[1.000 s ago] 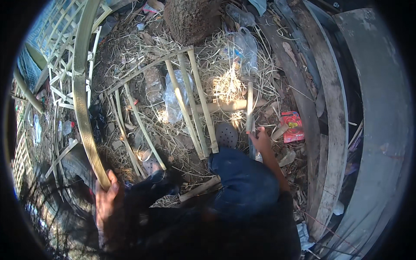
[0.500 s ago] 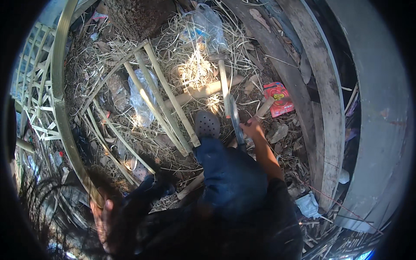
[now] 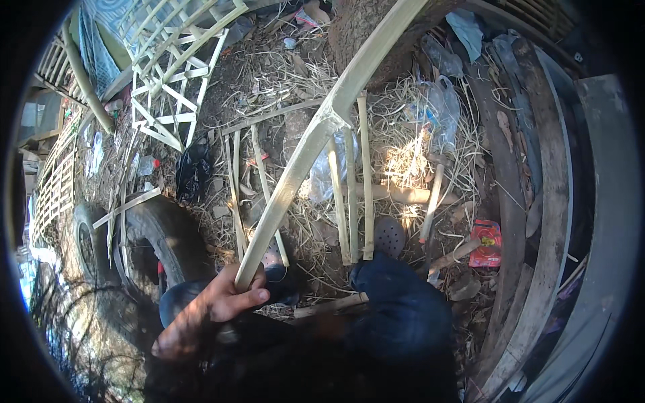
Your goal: The person constructs a bamboo frame by hammering wooden pegs into bamboo strips and using a large knife to trim and split bamboo pieces while working on the ground.
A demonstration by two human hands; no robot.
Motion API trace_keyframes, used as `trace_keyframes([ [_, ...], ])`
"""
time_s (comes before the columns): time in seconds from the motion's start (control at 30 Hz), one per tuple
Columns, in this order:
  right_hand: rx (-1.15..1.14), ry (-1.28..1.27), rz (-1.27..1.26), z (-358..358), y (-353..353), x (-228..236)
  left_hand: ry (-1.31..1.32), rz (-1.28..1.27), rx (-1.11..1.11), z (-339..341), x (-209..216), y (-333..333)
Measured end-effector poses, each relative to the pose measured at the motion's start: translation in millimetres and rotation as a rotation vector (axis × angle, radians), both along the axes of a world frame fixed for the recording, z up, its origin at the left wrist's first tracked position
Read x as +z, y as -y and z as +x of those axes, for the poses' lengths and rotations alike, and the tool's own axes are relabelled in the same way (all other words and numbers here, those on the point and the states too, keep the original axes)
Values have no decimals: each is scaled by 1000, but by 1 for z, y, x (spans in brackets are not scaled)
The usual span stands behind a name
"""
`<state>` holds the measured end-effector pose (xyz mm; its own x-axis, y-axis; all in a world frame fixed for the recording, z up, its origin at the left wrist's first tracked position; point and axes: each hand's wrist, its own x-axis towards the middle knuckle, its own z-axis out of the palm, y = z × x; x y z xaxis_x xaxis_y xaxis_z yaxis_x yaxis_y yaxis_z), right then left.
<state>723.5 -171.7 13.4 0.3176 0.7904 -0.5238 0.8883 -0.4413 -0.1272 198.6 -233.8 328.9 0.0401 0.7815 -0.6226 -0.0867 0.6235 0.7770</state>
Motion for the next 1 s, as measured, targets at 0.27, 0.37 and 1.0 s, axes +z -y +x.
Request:
trace_keyframes([
  [0.27,-180,-235,189,22,-4,30,691,-3,106,-5,27,24],
  [0.37,-248,-387,356,16,-33,67,814,72,127,-6,31,36],
  [1.0,1237,-870,358,-357,-60,378,829,96,59,7,49,56],
])
